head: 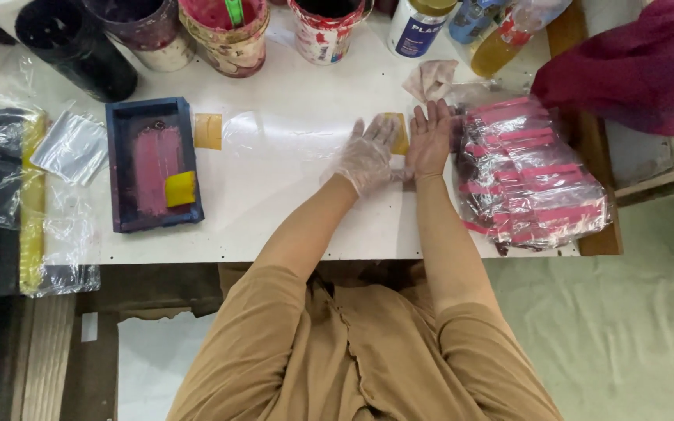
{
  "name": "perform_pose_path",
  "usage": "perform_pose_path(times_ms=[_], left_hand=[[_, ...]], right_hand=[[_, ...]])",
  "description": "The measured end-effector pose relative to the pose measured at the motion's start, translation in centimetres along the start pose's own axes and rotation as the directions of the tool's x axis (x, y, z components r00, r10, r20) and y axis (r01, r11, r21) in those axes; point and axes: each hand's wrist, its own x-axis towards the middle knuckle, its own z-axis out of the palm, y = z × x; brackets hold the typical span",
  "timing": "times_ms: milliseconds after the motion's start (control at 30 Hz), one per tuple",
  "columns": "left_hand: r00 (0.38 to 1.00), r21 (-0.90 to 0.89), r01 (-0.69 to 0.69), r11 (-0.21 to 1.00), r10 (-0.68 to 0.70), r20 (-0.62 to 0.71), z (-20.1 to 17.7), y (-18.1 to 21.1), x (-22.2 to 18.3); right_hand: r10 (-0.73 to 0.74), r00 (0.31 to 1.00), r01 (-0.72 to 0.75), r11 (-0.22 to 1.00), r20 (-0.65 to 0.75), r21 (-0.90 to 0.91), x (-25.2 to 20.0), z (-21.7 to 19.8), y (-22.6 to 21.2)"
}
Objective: Manually screen printing small pink bags and preparing plastic sleeves on a production table.
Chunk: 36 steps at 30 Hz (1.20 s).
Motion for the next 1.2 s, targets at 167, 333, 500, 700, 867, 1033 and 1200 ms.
perform_pose_path(times_ms=[167,333,500,700,867,1033,1200], left_hand=[[0.999,-0.024,-0.037,0.999,0.036,-0.019,-0.8,0.8,-3.1],[0.973,-0.074,0.225,0.971,-0.229,-0.037,-1.5,0.1,-4.5],[0.91,-0.231,0.38,0.896,-0.407,-0.084,-2.9,-1.2,-9.9],[0.852,-0.251,0.478,0.842,-0.514,-0.1,0.8,-3.8,-12.3],[0.893,-0.279,0.38,0.882,-0.428,-0.138,-1.3,-2.8,-10.3],[0.927,-0.229,0.326,0.917,-0.357,-0.111,-1.4,-2.4,-6.1],[0.893,-0.189,0.395,0.899,-0.425,-0.151,-1.6,-4.4,-6.2]], right_hand=[[-0.02,1.0,0.02,0.999,0.013,0.033,1.3,-1.6,1.1],[-0.023,1.0,0.023,1.0,0.005,-0.003,0.6,-0.5,0.2],[-0.007,0.999,0.007,1.0,0.047,-0.007,0.4,-0.7,0.0],[-0.015,0.997,0.017,1.0,0.077,-0.017,0.0,-0.5,0.0],[-0.022,0.997,0.024,0.999,0.077,-0.023,0.2,-0.3,0.0],[-0.03,0.997,0.032,0.999,0.075,-0.026,0.3,-0.5,0.1],[-0.046,0.996,0.05,0.997,0.077,-0.052,-0.2,0.4,-0.4]])
